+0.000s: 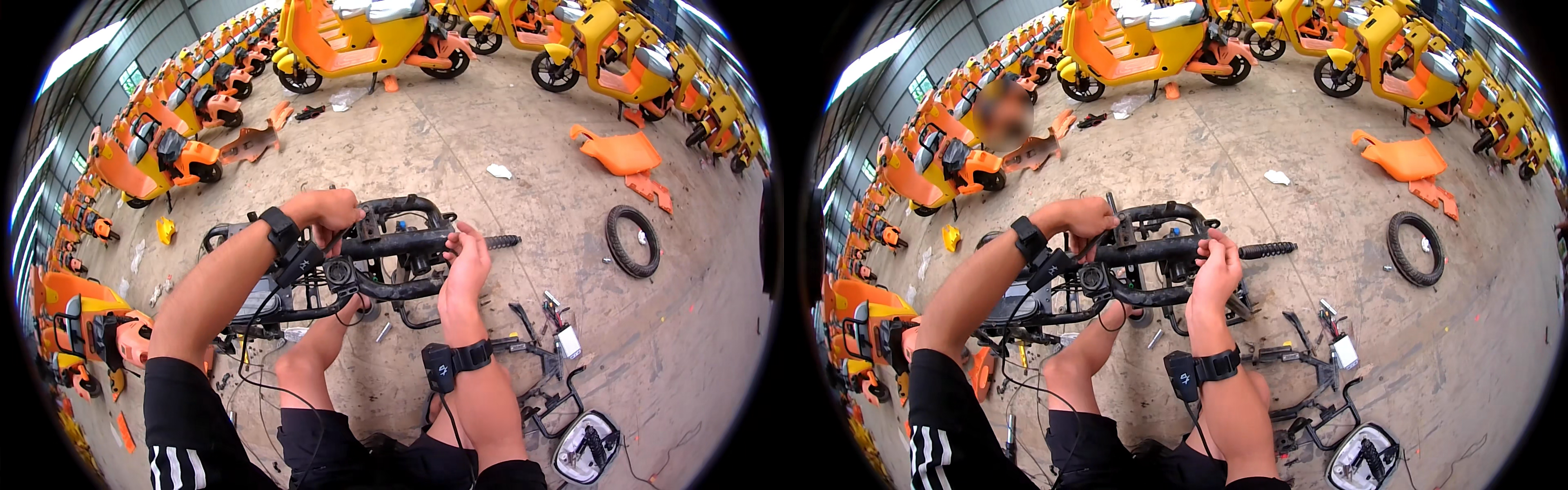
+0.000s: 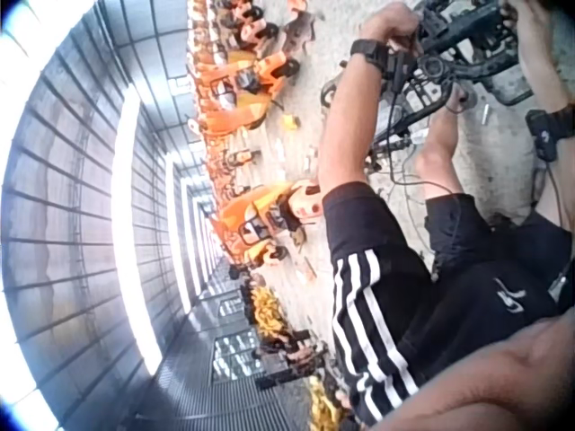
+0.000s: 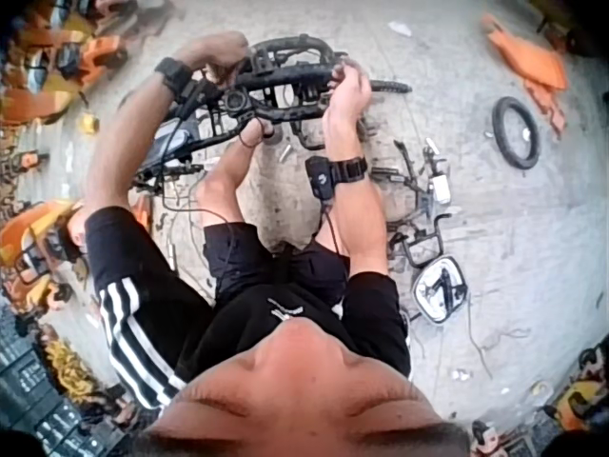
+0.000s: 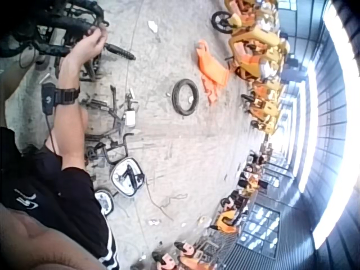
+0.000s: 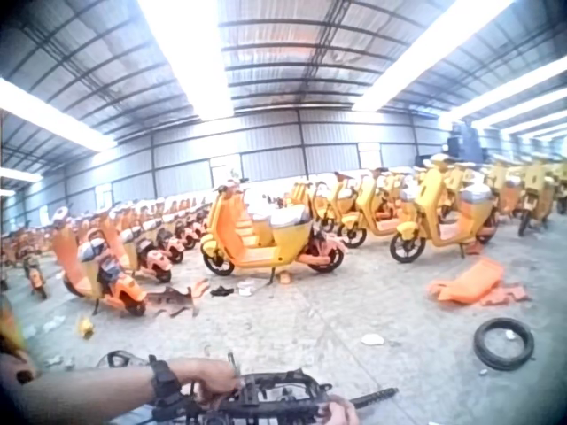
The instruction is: The person handles wires and attaches electrical components to a motorcycle frame and handlebars while sitting on the floor of a large warehouse. They reach for small parts on the ground and manipulate wiring around the steering column.
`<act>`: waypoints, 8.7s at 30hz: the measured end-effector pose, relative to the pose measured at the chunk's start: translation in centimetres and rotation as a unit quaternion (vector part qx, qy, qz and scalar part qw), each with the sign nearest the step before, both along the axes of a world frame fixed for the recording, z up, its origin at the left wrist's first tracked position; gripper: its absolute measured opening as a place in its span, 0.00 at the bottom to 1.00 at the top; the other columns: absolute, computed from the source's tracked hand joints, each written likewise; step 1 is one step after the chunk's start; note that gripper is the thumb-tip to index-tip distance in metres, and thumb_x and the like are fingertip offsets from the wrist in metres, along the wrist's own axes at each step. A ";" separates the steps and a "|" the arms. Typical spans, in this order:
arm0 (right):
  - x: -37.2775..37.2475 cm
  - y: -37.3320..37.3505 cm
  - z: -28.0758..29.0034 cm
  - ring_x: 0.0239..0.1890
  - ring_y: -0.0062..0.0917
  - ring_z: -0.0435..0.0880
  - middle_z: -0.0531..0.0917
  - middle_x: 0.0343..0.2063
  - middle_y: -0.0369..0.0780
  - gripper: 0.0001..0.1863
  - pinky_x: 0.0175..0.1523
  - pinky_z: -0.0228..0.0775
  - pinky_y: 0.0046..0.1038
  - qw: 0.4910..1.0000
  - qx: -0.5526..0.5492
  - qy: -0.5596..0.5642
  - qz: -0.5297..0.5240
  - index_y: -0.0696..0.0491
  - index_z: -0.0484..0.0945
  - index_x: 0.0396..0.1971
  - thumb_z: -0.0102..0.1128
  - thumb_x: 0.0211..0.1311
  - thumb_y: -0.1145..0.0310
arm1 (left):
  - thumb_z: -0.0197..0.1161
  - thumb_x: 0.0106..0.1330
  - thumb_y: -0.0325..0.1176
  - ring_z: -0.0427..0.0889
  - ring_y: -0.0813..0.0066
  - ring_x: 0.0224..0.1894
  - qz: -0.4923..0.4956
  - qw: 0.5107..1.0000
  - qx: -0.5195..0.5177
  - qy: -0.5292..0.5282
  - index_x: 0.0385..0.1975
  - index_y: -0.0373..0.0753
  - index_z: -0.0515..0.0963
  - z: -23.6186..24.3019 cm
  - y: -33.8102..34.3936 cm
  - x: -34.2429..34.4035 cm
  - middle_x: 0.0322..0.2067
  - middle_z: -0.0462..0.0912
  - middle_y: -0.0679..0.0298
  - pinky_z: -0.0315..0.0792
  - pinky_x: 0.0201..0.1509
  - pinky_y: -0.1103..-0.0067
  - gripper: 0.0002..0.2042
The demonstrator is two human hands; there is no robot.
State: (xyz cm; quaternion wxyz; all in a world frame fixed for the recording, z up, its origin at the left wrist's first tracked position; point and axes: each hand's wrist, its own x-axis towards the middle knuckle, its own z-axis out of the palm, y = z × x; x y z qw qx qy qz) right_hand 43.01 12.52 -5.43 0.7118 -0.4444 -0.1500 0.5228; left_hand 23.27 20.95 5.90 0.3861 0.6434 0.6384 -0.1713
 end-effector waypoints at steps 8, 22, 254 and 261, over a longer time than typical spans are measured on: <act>-0.6 0.0 -0.1 0.33 0.15 0.75 0.78 0.29 0.33 0.13 0.36 0.65 0.18 1.000 -0.013 0.014 0.011 0.55 0.77 0.42 0.50 0.60 0.70 | 0.37 0.72 0.38 0.83 0.61 0.20 0.024 0.999 0.002 -0.022 0.28 0.18 0.71 -1.1 -0.2 -0.3 0.24 0.83 0.45 0.79 0.21 0.74 0.24; -0.4 -0.2 0.4 0.30 0.13 0.74 0.79 0.28 0.33 0.11 0.33 0.64 0.16 0.999 -0.003 0.031 0.009 0.57 0.78 0.39 0.47 0.61 0.73 | 0.44 0.68 0.31 0.83 0.62 0.18 0.094 0.995 0.009 -0.033 0.27 0.20 0.72 -0.6 0.4 0.9 0.22 0.83 0.47 0.80 0.22 0.76 0.17; -2.9 0.0 -0.3 0.18 0.17 0.79 0.82 0.18 0.39 0.10 0.26 0.67 0.20 0.958 0.015 -0.261 0.115 0.62 0.81 0.31 0.55 0.58 0.70 | 0.48 0.71 0.37 0.83 0.61 0.18 0.321 0.930 0.028 -0.177 0.27 0.25 0.69 -1.9 -5.6 3.1 0.20 0.79 0.46 0.79 0.16 0.75 0.18; -2.3 0.4 -1.3 0.15 0.15 0.76 0.80 0.15 0.37 0.10 0.20 0.63 0.19 0.968 0.030 -0.220 0.116 0.63 0.80 0.33 0.55 0.59 0.71 | 0.49 0.71 0.38 0.79 0.61 0.14 0.435 0.852 0.131 -0.261 0.31 0.23 0.70 -4.4 -6.9 5.1 0.19 0.77 0.49 0.76 0.12 0.74 0.18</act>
